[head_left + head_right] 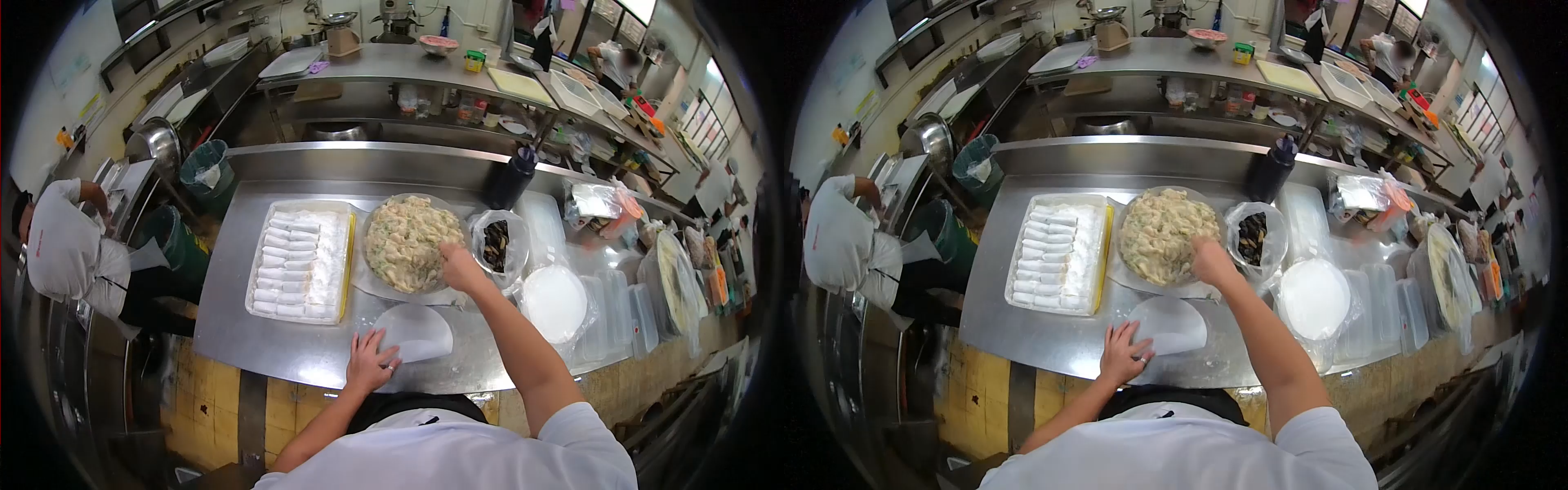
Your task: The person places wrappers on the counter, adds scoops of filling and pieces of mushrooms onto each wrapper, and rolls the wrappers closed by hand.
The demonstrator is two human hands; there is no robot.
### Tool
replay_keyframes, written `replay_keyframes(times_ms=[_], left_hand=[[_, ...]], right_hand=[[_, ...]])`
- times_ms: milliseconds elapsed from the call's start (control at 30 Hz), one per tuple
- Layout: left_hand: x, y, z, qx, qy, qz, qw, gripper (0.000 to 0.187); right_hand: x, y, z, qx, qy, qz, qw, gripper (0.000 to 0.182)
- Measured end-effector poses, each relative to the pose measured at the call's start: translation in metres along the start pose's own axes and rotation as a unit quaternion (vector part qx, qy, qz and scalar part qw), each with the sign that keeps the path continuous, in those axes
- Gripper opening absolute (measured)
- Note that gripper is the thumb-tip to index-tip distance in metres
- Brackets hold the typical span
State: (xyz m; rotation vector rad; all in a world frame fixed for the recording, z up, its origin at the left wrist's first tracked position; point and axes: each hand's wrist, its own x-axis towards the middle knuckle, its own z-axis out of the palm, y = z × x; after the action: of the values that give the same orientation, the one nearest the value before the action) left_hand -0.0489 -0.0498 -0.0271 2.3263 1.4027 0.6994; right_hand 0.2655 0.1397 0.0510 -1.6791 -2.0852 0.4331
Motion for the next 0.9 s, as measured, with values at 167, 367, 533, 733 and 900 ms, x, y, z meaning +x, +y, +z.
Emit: replay_keyframes(times_ms=[167,367,533,733,900], left_hand=[[-0.002,-0.002,0.003,0.004,0.001,-0.004,1.000,0.035],[-0.004,-0.003,0.005,-0.003,0.012,-0.003,1.000,0.034],[-0.003,-0.002,0.002,-0.001,0.017,-0.001,1.000,0.033],[-0.003,-0.003,0.000,-0.016,0.021,-0.001,1.000,0.032],[-0.003,-0.002,0.001,-0.023,0.022,-0.006,0.999,0.032]], right_hand=[[-0.012,-0.015,0.006,-0.064,-0.141,0.006,0.988,0.026],[-0.002,-0.024,-0.011,-0.013,-0.034,-0.026,0.999,0.020],[-0.007,-0.029,0.004,-0.051,-0.142,-0.050,0.987,0.021],[-0.004,-0.038,0.011,-0.190,-0.201,-0.011,0.961,0.023],[0.006,-0.060,-0.005,-0.218,-0.276,-0.004,0.936,0.024]])
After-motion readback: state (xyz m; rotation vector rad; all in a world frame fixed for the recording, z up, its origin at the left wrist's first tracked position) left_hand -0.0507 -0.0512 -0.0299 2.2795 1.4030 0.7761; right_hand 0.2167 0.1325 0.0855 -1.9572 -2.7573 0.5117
